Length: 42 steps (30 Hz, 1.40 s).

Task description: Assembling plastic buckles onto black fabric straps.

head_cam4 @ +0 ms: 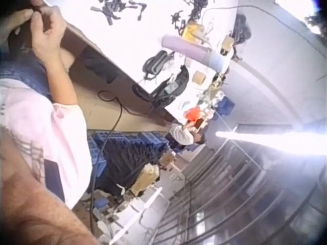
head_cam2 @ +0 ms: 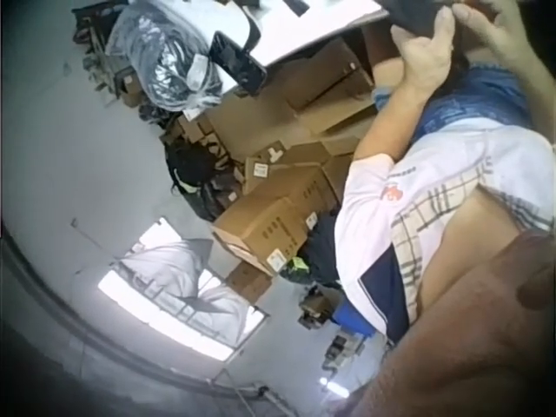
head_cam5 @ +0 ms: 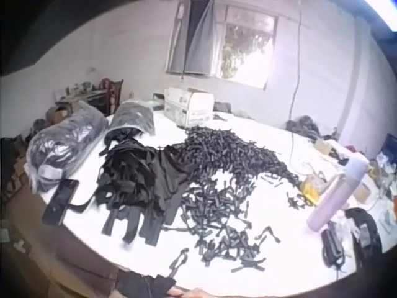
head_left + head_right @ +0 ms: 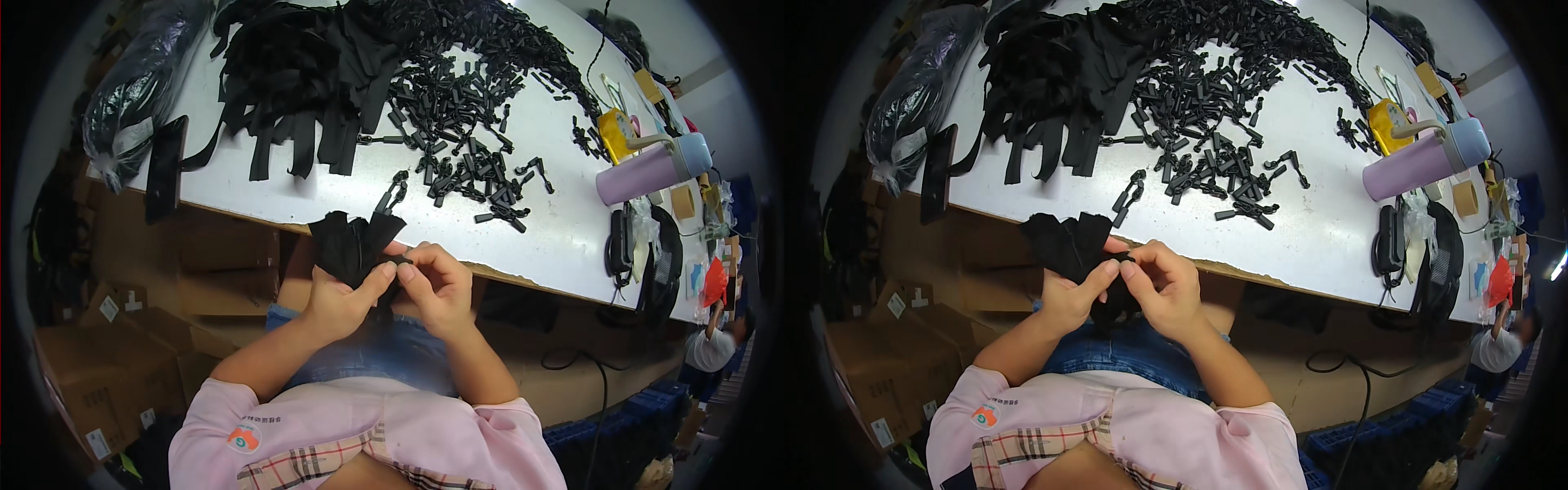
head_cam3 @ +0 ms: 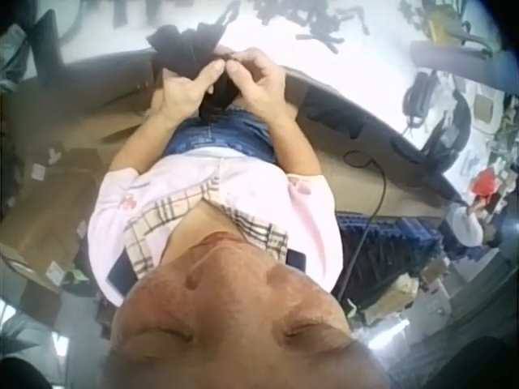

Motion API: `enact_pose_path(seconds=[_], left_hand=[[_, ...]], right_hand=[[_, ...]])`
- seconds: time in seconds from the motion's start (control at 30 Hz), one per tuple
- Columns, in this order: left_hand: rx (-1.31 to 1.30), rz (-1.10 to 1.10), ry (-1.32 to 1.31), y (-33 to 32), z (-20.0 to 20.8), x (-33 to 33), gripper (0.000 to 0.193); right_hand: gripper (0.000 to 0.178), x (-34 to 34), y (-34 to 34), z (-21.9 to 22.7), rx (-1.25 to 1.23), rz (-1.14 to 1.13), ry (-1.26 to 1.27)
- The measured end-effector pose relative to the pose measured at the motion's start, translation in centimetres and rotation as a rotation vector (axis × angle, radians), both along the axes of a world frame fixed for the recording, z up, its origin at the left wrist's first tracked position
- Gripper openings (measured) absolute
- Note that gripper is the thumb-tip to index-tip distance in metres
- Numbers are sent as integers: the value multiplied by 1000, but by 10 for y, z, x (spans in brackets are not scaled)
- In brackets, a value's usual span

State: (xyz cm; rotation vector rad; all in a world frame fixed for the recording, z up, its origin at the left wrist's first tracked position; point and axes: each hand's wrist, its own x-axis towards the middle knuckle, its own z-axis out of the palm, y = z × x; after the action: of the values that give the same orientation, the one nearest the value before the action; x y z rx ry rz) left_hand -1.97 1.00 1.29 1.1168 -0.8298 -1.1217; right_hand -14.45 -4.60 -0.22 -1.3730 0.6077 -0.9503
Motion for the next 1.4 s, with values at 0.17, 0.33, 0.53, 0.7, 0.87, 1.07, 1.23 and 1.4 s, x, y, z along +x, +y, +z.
enact_pose_path(seconds=[0.17, 0.33, 0.53, 0.7, 0.87, 1.07, 1.23, 1.4], left_hand=[[-67, -41, -84, 1, 2, 2, 18], [97, -163, 102, 1, 6, 12, 13], [-54, -34, -174, 3, 3, 0, 9], [-2, 20, 23, -4, 0, 5, 10], [113, -144, 141, -12, -7, 10, 26], [165, -282, 395, -7, -8, 11, 29], [126, -332, 376, -6, -6, 15, 40], [120, -355, 467, -6, -8, 15, 33]], right_hand=[[10, -10, -2, 2, 466, 217, -131], [7, -5, -1, 1, -180, 3, -2], [10, -11, -10, 14, -35, 87, 96], [14, -10, -10, 16, -244, 402, 345], [23, 3, -4, 13, -734, -221, 273], [23, 7, -9, 13, -840, -118, 278], [15, 3, -2, 12, -273, -26, -11], [16, 1, -7, 10, -471, -161, 28]])
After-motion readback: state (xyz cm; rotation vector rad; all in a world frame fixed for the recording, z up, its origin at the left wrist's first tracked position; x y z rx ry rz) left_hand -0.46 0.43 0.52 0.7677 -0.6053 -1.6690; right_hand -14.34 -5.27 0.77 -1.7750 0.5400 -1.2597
